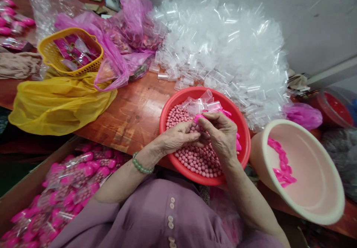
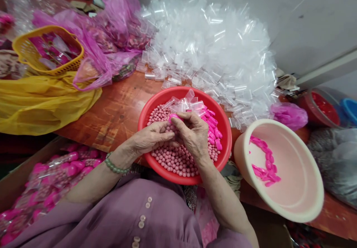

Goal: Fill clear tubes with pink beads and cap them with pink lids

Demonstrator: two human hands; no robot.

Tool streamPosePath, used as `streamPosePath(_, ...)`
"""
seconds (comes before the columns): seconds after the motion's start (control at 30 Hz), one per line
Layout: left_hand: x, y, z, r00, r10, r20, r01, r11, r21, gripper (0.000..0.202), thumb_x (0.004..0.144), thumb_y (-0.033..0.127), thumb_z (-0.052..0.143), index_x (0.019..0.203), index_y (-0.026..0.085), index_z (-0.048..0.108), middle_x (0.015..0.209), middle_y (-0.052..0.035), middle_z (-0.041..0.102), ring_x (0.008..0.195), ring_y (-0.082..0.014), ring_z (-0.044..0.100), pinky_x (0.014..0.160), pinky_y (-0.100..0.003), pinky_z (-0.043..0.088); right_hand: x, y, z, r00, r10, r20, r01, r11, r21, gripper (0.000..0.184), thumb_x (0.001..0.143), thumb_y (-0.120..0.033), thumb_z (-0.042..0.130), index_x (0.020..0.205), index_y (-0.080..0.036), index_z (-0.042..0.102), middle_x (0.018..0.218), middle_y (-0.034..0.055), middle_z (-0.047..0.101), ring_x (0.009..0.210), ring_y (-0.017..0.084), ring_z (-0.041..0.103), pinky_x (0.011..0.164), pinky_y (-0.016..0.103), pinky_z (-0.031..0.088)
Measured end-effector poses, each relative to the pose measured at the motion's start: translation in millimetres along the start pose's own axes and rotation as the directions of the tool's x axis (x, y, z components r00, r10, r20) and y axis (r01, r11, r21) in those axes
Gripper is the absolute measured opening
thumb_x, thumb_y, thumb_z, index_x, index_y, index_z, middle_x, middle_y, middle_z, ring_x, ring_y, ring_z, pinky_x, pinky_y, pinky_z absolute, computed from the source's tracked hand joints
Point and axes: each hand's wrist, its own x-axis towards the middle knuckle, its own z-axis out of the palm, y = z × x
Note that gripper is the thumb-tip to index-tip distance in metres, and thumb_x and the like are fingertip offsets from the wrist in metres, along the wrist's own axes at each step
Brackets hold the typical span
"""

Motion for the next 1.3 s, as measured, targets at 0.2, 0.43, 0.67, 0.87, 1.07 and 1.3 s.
streamPosePath(0.2, -1, 6, -1.2, 0.999, -0.047, 0.017, 0.048, 0.991, -0.127, 0.026, 0.074, 0.025, 0.079, 0.094, 0.012, 0.067, 0.082, -0.0043, 0.068, 0.076, -0.0122, 0.066, 0.074, -0.025, 0.054, 2, 7, -13, 0.947, -0.242, 0.211, 0.294, 0.917, -0.268, 0.026, 0.083, -0.043, 0.068, 0.097, -0.021, 0.065, 0.081, 0.0009, 0.068, 0.069, 0.016, 0.063, 0.065, 0.031, 0.053)
streamPosePath(0.43, -1, 13, -4.1, 0.991, -0.116, -0.064, 0.104, 0.982, -0.159, 0.020, 0.073, 0.021, 0.078, 0.082, 0.007, 0.067, 0.078, -0.0061, 0.069, 0.068, -0.0096, 0.063, 0.063, -0.018, 0.047, 6, 9, -18, 0.698, -0.436, 0.568, 0.707, 0.545, -0.451, 0.081, 0.075, -0.055, 0.071, 0.137, -0.014, 0.040, 0.126, 0.0201, 0.061, 0.111, 0.035, 0.062, 0.089, 0.050, 0.054)
streamPosePath(0.67, 2, 17, -2.0, 0.988, -0.150, -0.029, 0.142, 0.971, -0.192, 0.044, 0.089, 0.052, 0.054, 0.084, 0.011, 0.070, 0.075, -0.0107, 0.072, 0.075, -0.0195, 0.068, 0.072, -0.030, 0.053, 3, 11, -12, 0.674, -0.530, 0.516, 0.738, 0.441, -0.511, 0.076, 0.075, -0.050, 0.071, 0.137, -0.016, 0.041, 0.116, 0.0188, 0.066, 0.100, 0.033, 0.066, 0.083, 0.048, 0.055)
streamPosePath(0.87, 3, 19, 1.4, 0.990, -0.143, 0.002, 0.141, 0.970, -0.196, 0.062, 0.089, 0.067, 0.042, 0.098, 0.012, 0.071, 0.084, -0.0135, 0.074, 0.091, -0.0255, 0.069, 0.080, -0.034, 0.053, 3, 14, -12, 0.694, -0.528, 0.489, 0.720, 0.491, -0.491, 0.077, 0.073, -0.047, 0.071, 0.138, -0.018, 0.040, 0.120, 0.0175, 0.064, 0.106, 0.035, 0.064, 0.087, 0.049, 0.053)
streamPosePath(1.07, 8, 10, 4.9, 0.990, -0.114, -0.088, 0.095, 0.975, -0.199, 0.053, 0.094, 0.056, 0.043, 0.106, 0.012, 0.069, 0.087, -0.0119, 0.074, 0.086, -0.0227, 0.069, 0.080, -0.035, 0.054, 6, 17, -13, 0.692, -0.520, 0.501, 0.720, 0.538, -0.438, 0.079, 0.072, -0.045, 0.075, 0.137, -0.020, 0.040, 0.112, 0.0147, 0.065, 0.099, 0.032, 0.064, 0.081, 0.047, 0.055)
streamPosePath(1.3, 8, 11, 10.0, 0.978, -0.054, -0.200, 0.017, 0.983, -0.181, 0.044, 0.090, 0.053, 0.055, 0.089, 0.012, 0.069, 0.069, -0.0046, 0.068, 0.059, -0.0109, 0.061, 0.059, -0.022, 0.050, 9, 7, -20, 0.780, -0.352, 0.517, 0.528, 0.814, -0.242, 0.071, 0.075, -0.047, 0.076, 0.136, -0.021, 0.050, 0.128, 0.0127, 0.063, 0.114, 0.030, 0.062, 0.095, 0.048, 0.053)
